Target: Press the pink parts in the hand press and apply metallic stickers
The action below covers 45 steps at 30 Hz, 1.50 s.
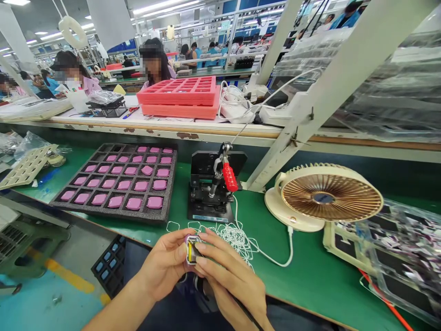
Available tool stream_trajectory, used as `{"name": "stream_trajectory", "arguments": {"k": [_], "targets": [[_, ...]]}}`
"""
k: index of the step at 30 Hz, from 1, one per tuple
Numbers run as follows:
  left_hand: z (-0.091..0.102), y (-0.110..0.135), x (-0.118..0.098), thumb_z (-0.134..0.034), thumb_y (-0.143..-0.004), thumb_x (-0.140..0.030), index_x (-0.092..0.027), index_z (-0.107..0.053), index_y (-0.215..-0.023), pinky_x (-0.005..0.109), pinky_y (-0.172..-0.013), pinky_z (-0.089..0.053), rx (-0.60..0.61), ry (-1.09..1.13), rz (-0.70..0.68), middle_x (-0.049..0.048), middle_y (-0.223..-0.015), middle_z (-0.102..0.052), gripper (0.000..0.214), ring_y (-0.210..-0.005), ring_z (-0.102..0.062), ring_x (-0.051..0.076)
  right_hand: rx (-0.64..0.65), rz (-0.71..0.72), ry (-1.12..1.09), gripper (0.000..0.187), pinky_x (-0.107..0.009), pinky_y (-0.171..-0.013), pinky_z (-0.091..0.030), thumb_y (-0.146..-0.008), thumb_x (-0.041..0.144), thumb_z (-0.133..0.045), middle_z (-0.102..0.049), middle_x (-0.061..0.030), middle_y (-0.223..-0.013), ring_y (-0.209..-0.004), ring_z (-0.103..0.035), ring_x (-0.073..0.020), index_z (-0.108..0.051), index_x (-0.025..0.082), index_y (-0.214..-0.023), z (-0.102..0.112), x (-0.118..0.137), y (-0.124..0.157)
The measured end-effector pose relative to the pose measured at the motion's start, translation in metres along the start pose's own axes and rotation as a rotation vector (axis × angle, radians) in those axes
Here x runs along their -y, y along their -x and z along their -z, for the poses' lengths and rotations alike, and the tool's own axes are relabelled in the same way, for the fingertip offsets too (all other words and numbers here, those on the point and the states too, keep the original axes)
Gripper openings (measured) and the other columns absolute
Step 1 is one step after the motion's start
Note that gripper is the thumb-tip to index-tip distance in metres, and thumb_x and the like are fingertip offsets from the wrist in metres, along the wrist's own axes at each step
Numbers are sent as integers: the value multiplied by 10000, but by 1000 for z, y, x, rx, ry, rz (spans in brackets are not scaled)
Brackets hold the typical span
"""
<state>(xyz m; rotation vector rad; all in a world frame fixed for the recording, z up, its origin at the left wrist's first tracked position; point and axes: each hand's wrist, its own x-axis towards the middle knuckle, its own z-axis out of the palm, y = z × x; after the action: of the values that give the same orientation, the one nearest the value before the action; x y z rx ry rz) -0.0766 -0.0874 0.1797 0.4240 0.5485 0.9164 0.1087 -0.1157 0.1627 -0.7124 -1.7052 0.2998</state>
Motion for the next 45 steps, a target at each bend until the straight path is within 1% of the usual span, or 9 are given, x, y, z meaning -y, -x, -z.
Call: {"name": "stream_trajectory", "arguments": {"k": [9,15,18,22,28,31,34,39,45], "targets": [[5,-8,9,-899,-850,-244,-235,-823,-1162,304,-798,-640,-10,70,-13,88,-1067,-833,322,-875,-791,198,-209,-20,-18,400,-607,-1016,-658,-1006,56,-681,-773,-72,-1262,-1236,-729,-335,-749,301,-1315,-5,4,8],[19,-14,12,-885,-856,-226,-209,-791,-1163,302,-777,-637,-130,49,-13,124,-1128,-813,322,-937,-807,253,-384,-236,229,271,-512,-967,-676,-962,58,-731,-788,-85,-1217,-1099,-780,-308,-807,255,-1132,25,-3,23],[25,-15,16,-899,-836,-204,-198,-801,-1146,307,-792,-645,-184,23,15,139,-1139,-813,326,-955,-809,266,-266,-431,307,89,-422,-929,-672,-1002,227,-750,-812,-78,-1112,-994,-792,-266,-834,249,-1021,47,-26,28],[24,-18,22,-932,-789,-192,-185,-826,-1108,326,-814,-662,-199,-7,85,156,-1120,-823,337,-960,-815,291,-109,-660,335,209,-378,-908,-643,-1036,415,-704,-813,-65,-1049,-970,-780,-252,-828,254,-986,70,-49,27],[33,-16,39,-889,-827,-211,-256,-823,-1170,323,-800,-692,-260,-76,155,121,-1246,-819,353,-1013,-822,311,-174,-739,526,442,-309,-835,-614,-1140,459,-453,-795,-74,-955,-908,-767,-215,-765,209,-950,96,-18,42],[53,-23,47,-885,-808,-231,-340,-833,-1115,321,-762,-702,-233,-92,235,52,-1170,-850,330,-954,-834,310,-203,-801,691,490,-282,-792,-613,-1163,436,-325,-787,-55,-931,-844,-759,-189,-751,204,-1096,130,4,67],[61,-30,53,-832,-845,-244,-372,-840,-1100,327,-726,-699,-196,-111,335,43,-1170,-851,285,-933,-835,319,-274,-896,922,427,-330,-824,-596,-1128,436,-400,-792,-92,-1017,-896,-750,-231,-744,188,-1173,195,20,91],[38,-26,66,-802,-847,-172,-309,-857,-1076,351,-795,-701,-143,-136,342,76,-1196,-843,272,-1038,-817,357,-216,-1068,1226,296,-375,-896,-517,-1053,345,-605,-773,-172,-1091,-1013,-709,-300,-796,129,-1120,313,9,96],[14,-17,76,-872,-810,-217,-274,-859,-1062,311,-774,-689,-126,-144,319,103,-1196,-839,259,-1019,-820,341,83,-1234,1323,298,-346,-910,-479,-1021,415,-723,-763,-163,-1112,-1072,-693,-296,-815,146,-1109,362,-31,70]]}}
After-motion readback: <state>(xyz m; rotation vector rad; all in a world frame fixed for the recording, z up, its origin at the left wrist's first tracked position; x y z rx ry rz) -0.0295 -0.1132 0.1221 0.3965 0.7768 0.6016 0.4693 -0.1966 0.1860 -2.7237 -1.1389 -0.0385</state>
